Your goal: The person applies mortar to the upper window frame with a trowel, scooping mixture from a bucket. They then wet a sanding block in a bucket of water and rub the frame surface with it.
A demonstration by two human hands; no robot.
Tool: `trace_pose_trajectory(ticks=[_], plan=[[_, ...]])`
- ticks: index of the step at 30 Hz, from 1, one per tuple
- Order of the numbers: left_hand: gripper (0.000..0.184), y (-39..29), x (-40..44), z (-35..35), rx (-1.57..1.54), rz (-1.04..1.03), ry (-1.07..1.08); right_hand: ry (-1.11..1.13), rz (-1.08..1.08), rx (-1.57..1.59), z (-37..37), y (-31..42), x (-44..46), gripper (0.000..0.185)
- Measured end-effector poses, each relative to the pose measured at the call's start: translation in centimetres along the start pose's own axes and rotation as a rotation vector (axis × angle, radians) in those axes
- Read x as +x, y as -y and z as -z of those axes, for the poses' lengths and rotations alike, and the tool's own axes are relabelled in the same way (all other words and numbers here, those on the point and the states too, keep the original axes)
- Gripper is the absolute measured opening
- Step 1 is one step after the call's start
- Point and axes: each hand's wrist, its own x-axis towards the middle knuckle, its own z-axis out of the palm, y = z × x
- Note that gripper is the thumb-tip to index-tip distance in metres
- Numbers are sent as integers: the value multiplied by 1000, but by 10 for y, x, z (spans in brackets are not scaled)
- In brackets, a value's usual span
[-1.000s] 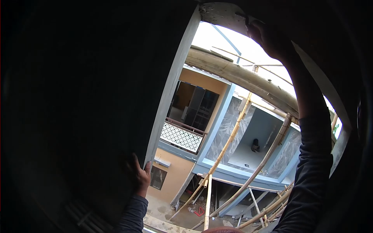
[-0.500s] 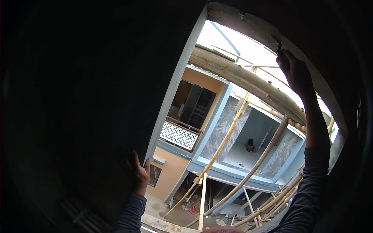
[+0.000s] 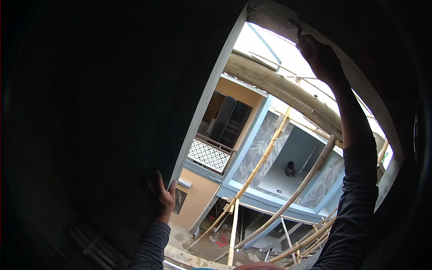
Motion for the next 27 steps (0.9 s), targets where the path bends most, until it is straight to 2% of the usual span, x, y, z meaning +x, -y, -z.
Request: trace_pose_trajectory(ticks=[1,3,4,6,10,14,16,21,27], plan=[[74,0,1,1,3,1,1,2,1,1,1,1,1,30],[74,-1,0,1,6,2,3,163,-180,-12,7,6,2,35],[75,-1,0,0,-4,3,0,162,-182,-13,6,6,-1,35],[75,0,0,0,-15,6,0,0,-77,9,1,6,-10,31],[73,-3,3,4,58,-26,-14,-61,-107,161,5,14,-37,30],[72,-3,4,6,35,-44,-18,22,-214,163,-4,11,-52,31],[73,-3,4,5,43,-52,-21,150,-249,115,-8,17,-43,34],[75,1,4,3,0,-26,-2,143,-196,39,-36,9,-24,37],[74,2,-1,-3,-45,-8,13,-23,-74,203,-49,1,-14,36]])
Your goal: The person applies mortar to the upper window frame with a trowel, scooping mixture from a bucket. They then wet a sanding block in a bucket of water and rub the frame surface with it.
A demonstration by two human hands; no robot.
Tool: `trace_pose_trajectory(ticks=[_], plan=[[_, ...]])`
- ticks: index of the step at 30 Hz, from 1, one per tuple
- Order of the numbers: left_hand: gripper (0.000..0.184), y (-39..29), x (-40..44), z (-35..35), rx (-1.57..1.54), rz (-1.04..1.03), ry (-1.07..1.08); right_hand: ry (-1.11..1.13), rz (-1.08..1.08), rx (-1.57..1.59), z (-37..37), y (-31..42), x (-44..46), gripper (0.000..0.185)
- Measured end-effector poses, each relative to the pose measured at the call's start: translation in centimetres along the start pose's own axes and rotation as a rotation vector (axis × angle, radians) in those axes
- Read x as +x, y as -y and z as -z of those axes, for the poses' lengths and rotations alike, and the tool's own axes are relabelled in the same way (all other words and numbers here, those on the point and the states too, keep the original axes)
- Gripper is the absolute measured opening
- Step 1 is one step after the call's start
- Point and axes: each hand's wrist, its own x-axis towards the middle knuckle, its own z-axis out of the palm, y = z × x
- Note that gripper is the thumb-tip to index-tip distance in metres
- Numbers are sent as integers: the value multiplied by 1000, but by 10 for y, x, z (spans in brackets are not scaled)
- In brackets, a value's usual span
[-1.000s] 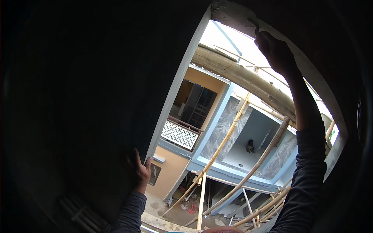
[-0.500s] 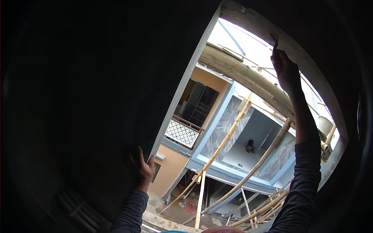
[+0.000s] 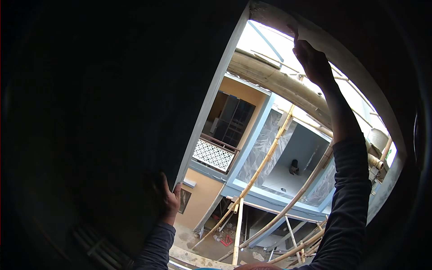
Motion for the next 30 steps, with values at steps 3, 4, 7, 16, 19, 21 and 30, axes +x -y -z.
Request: trace_pose_trajectory(ticks=[3,4,7,16,19,21,30], plan=[[73,-2,2,2,7,-3,-12,10,-13,-67,-5,-15,0,35],[73,-2,1,3,6,-3,-19,25,-56,-77,-6,-12,0,34],[72,-2,2,3,18,-6,-25,21,-83,-133,1,-1,-4,36],[73,-6,4,3,41,-16,-19,319,-332,-341,11,12,-43,37],[73,-4,5,3,19,-12,-19,245,-264,-302,15,21,-27,37],[72,-4,5,4,-24,2,-22,184,-262,-319,11,16,-13,37],[72,-3,2,2,-2,23,-5,-62,-62,-277,19,1,-9,30]])
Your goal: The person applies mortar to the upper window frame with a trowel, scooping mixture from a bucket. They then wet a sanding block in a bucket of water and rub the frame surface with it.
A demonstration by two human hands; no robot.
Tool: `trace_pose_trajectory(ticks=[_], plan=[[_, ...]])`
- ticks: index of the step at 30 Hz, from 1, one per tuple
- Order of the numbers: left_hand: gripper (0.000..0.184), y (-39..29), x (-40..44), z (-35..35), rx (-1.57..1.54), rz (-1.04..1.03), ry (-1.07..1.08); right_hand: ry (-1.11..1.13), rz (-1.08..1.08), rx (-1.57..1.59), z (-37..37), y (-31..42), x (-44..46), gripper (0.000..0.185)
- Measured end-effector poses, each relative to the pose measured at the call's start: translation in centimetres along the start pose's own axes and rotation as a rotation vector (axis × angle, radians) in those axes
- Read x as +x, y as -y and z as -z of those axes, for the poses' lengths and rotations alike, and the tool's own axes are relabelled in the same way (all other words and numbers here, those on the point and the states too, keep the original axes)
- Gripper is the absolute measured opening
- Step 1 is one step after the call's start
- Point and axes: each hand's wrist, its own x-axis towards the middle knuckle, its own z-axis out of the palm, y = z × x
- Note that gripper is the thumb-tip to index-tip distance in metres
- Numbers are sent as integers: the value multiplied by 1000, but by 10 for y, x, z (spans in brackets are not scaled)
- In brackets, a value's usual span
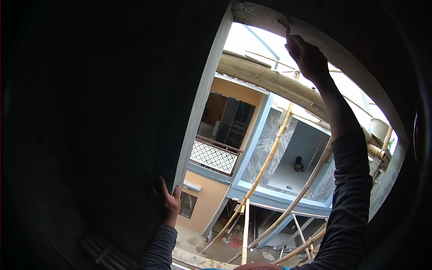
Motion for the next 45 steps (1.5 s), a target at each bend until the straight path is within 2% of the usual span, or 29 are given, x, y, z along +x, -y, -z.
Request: trace_pose_trajectory(ticks=[1,3,4,8,12,17,21,24,26,27,29,30,31,34,35,39,43,45], plan=[[72,1,0,-1,-5,-19,-24,-3,4,-2,-2,-5,-4,30],[71,1,0,-1,-9,-34,-41,-105,6,213,0,-11,-21,27],[71,-1,1,1,22,-31,-36,13,-95,212,3,-13,-34,25],[71,-4,4,4,47,-33,-27,-25,-185,311,1,-14,-58,23],[71,-7,5,9,49,-38,-20,82,-135,325,-6,9,-39,24],[75,-2,2,2,16,-40,-27,58,-116,346,-39,27,-9,26],[75,-1,1,1,44,-43,-20,66,-188,398,-51,31,-2,25],[74,-3,2,4,51,-41,-24,18,-238,480,-54,34,-13,20],[74,-3,2,4,25,-22,11,-151,-236,543,-63,33,-29,16],[74,-3,2,3,31,-21,9,-268,-102,413,-83,19,-37,15],[74,-2,0,1,47,-15,20,-214,-249,545,-80,20,-47,17],[74,-2,1,1,52,-16,21,-168,-277,457,-78,21,-47,19],[74,-2,1,2,52,-37,4,-166,-280,461,-76,22,-45,19],[74,-2,2,5,63,-59,-7,136,-280,368,-59,33,-28,22],[75,-3,3,6,68,-58,-6,134,-281,369,-58,37,-23,22],[74,-1,2,5,56,-63,-8,80,-292,348,-53,37,-10,23],[74,1,1,2,36,-61,-29,19,-307,362,-51,16,-34,22],[74,0,-1,1,40,-57,-19,-114,-307,443,-55,6,-52,19]])
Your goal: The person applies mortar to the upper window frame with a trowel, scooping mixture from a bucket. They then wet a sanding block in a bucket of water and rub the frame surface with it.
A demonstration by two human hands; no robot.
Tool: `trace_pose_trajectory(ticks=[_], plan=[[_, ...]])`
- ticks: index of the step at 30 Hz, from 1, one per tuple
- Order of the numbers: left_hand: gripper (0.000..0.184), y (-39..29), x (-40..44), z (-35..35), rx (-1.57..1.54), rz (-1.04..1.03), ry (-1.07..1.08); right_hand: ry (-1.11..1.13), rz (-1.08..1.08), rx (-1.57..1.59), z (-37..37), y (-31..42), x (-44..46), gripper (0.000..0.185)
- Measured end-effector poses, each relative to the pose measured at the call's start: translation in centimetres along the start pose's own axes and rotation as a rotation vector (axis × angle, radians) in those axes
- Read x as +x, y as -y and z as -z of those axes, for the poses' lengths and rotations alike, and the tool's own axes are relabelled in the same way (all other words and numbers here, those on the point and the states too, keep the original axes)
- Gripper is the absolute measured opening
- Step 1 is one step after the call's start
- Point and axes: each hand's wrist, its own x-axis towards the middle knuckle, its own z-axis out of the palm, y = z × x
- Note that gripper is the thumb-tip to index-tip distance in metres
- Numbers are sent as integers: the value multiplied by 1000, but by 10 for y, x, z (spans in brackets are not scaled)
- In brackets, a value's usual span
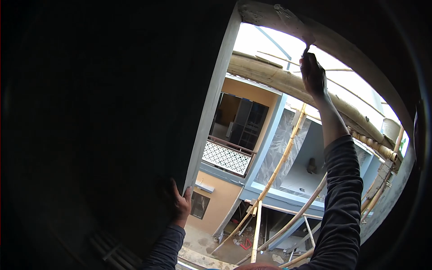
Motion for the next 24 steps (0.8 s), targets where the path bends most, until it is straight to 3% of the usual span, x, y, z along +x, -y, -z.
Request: trace_pose_trajectory(ticks=[5,6,12,24], plan=[[73,3,-2,-5,-45,10,2,-3,108,227,-21,15,-6,20],[73,4,-2,-5,-40,1,-3,65,44,261,-32,22,-3,19],[74,3,-5,-3,3,43,36,-55,19,351,-109,58,15,20],[77,3,-4,3,5,-33,30,-215,-121,531,-175,76,46,20]])
